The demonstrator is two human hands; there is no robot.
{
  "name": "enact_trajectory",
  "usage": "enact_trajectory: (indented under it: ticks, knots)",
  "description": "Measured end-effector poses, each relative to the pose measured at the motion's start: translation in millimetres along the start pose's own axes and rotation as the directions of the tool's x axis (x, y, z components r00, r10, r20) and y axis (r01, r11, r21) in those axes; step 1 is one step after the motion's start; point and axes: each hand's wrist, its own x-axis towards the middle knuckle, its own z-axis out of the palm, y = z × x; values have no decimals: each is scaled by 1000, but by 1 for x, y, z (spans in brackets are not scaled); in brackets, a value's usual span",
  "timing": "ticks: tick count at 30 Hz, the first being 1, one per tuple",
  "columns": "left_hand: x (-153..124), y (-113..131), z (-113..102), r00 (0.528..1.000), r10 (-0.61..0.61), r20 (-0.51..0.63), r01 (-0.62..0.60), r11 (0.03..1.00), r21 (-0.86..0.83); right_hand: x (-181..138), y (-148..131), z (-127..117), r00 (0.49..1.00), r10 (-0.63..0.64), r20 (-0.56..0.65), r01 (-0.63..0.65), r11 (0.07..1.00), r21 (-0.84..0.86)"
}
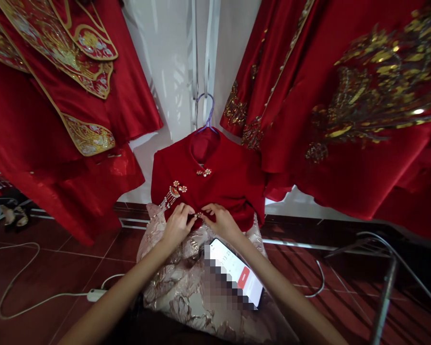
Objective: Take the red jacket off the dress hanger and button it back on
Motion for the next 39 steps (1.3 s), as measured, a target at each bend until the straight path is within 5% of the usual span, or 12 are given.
enact_trajectory:
  ticks: [7,17,33,36,39]
  knots:
    - [3,-8,2,1000,2,22,2,985,-170,-1,5,14,999,8,40,-13,993,120]
    - [5,-17,11,972,-180,152,234,818,-526,-3,9,24,996,93,8,-91,956,277]
    - [5,-19,7,986,-151,72,167,866,-472,-4,0,25,981,190,38,-190,906,378]
    - [6,-19,10,977,-188,102,212,793,-571,-3,0,27,978,209,19,-200,899,389]
    - [13,-22,15,945,-313,99,280,611,-740,0,1,22,978,209,1,-191,892,410]
